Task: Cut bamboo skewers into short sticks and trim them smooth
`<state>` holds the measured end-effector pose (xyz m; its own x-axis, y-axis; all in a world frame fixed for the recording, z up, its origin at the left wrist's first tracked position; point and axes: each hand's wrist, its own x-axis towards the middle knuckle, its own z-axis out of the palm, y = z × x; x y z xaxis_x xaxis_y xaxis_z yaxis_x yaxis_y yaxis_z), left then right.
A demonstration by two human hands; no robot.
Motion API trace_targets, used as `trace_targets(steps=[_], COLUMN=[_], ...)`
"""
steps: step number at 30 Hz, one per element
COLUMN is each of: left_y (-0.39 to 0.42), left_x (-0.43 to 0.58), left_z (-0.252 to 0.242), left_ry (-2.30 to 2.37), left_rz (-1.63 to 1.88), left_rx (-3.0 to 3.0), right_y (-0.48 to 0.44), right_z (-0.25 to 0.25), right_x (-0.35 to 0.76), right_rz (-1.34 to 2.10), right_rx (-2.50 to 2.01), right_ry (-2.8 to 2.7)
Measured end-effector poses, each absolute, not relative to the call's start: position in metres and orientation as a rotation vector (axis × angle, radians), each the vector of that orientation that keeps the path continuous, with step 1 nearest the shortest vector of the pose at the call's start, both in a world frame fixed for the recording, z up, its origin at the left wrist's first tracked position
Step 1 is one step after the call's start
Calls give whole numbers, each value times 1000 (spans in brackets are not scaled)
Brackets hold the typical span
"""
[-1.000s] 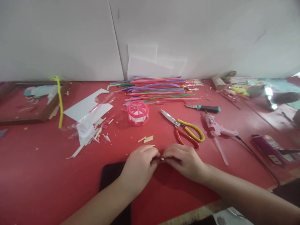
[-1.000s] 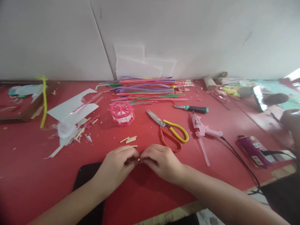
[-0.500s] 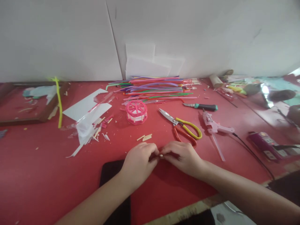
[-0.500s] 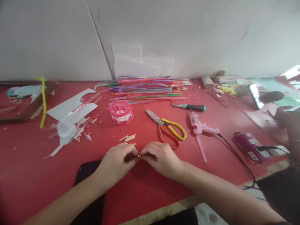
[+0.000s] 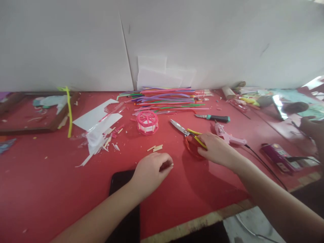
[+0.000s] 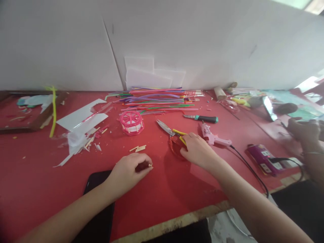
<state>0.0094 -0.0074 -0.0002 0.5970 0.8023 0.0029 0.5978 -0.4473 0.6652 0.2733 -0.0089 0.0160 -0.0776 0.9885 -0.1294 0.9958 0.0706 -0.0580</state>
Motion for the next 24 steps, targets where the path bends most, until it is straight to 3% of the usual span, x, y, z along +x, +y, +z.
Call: trace_targets(steps=[12,20,24], left_y=[-11,-6,-5], left_x=[8,1,-2], left_z=[-4,-4,5], left_ry=[1028,983,926], left_rz=[559,687,549], left_rx=[2135,1838,1507], right_y=[-10,-59,-87], right_z=[22,27,33], right_x=[273,304,316], right_rz=[-144,-356,-587], right_rx=[2192,2105,2090], right_ry=[2029,2235,2365])
